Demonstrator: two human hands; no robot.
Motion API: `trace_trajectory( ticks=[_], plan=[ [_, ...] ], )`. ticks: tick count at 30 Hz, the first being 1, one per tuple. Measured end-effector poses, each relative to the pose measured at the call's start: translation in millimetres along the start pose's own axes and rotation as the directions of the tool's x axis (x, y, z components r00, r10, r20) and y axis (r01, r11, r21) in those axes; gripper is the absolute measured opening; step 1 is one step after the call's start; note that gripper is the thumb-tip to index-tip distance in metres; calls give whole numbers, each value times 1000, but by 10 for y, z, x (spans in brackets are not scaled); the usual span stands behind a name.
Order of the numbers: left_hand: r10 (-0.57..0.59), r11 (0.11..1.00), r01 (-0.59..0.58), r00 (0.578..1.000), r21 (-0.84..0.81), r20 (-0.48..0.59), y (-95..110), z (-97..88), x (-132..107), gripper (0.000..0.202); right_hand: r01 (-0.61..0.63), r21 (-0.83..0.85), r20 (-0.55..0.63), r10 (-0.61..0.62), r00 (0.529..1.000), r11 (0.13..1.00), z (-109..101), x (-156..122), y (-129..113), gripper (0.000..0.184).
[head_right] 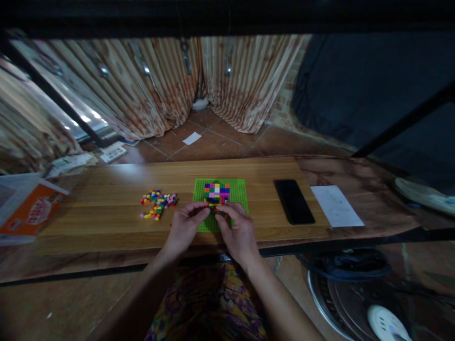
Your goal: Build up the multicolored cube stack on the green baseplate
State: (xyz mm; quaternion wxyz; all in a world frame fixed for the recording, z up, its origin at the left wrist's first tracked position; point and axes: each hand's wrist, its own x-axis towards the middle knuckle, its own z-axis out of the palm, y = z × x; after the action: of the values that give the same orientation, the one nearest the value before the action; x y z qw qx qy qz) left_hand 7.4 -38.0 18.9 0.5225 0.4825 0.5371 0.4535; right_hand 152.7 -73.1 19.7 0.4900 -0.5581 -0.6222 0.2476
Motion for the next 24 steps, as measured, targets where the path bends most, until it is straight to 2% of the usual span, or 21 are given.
trace_trajectory(
  ticks=[6,13,18,21,24],
  plan=[
    [-62,991,64,998,-118,20,19,96,-42,18,73,-80,70,-67,995,994,4,45,-11,18],
    [-67,992,70,997,-103,36,19,75,-83,20,111,-107,69,-104,992,988,21,48,23,15],
    [5,1000,-5,1000,5,18,-2,103,-71,20,124,-187,-27,-132,991,974,47,196,114,15],
    [-2,994,-1,1000,113,28,-27,126,-62,27,142,-258,-35,-156,987,956,70,277,197,16],
    [30,973,-44,997,227,65,-55,150,-63,32,151,-315,-30,-169,985,937,100,283,266,18]
  ],
)
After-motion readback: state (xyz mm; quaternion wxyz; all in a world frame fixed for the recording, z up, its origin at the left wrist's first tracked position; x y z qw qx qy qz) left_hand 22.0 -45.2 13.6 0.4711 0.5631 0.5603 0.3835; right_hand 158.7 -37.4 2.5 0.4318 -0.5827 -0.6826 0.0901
